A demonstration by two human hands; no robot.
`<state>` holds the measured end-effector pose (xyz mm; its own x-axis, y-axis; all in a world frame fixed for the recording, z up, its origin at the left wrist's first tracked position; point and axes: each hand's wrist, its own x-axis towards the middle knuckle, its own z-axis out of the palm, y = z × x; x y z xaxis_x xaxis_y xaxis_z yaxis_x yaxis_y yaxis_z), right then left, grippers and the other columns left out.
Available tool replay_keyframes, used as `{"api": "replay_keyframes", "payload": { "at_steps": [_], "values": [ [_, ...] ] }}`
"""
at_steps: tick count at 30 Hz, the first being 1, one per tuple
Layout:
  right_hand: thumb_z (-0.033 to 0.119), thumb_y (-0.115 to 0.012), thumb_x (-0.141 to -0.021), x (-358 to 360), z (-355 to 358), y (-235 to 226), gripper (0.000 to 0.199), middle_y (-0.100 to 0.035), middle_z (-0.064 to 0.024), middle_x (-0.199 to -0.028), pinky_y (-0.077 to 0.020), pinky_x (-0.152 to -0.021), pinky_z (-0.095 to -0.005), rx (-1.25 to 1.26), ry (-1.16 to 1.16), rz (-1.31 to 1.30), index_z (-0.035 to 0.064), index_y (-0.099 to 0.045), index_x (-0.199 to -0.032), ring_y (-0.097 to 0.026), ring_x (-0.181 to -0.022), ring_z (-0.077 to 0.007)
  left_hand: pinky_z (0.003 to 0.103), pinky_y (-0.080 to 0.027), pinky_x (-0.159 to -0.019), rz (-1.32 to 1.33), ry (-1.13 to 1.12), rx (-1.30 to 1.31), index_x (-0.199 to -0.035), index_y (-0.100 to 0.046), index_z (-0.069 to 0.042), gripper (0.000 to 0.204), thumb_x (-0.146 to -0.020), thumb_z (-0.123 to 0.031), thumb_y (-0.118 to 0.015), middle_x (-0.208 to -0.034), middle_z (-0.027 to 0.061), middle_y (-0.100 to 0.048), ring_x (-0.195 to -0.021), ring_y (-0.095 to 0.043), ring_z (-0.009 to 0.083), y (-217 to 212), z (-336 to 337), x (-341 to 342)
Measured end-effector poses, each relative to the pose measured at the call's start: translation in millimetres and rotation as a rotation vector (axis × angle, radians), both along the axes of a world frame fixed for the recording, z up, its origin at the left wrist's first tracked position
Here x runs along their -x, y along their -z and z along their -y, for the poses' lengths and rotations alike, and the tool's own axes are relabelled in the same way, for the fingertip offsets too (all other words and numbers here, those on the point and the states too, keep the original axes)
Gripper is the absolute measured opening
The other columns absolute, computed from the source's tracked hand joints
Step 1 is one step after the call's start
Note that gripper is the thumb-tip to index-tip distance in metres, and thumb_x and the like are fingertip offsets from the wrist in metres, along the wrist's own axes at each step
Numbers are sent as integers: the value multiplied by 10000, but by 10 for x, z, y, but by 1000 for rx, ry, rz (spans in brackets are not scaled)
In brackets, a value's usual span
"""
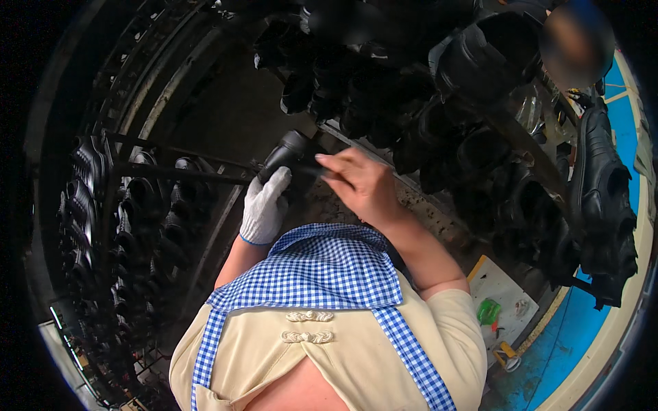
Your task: Finishing and quality checking black shoes by using a small tool to adjust edges or remove debris.
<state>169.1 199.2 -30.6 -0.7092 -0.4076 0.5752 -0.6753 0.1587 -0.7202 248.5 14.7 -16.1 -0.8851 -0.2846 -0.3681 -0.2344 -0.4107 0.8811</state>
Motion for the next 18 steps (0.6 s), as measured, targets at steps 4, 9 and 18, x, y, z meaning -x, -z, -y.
{"api": "replay_keyframes", "payload": {
  "at_steps": [4,9,18],
  "values": [
    [29,-782,-673,53,255,-186,385,-640,-37,-863,-491,-490,-238,-239,-49,-422,78,-700,-1047,-636,-620,-153,252,-473,-761,218,17,227,-1174,-592,14,457,-870,-311,-699,-966,51,-632,-874,-568,101,-192,77,-155],
    [97,-694,-705,46,385,-366,198,-612,-54,-802,-468,-456,-231,-470,-142,-784,37,-655,-890,-600,-577,-122,279,-499,-766,133,37,507,-1093,-604,61,413,-864,-262,-722,-985,113,-668,-895,-610,139,-121,177,-302],
    [153,-714,-712,-134,758,-452,233,-518,-29,-702,-476,-458,-239,-736,-30,-569,71,-534,-835,-604,-570,-139,270,-508,-702,92,-42,493,-1002,-628,77,439,-843,-317,-738,-884,140,-681,-830,-639,135,-83,387,-527]
  ]
}}
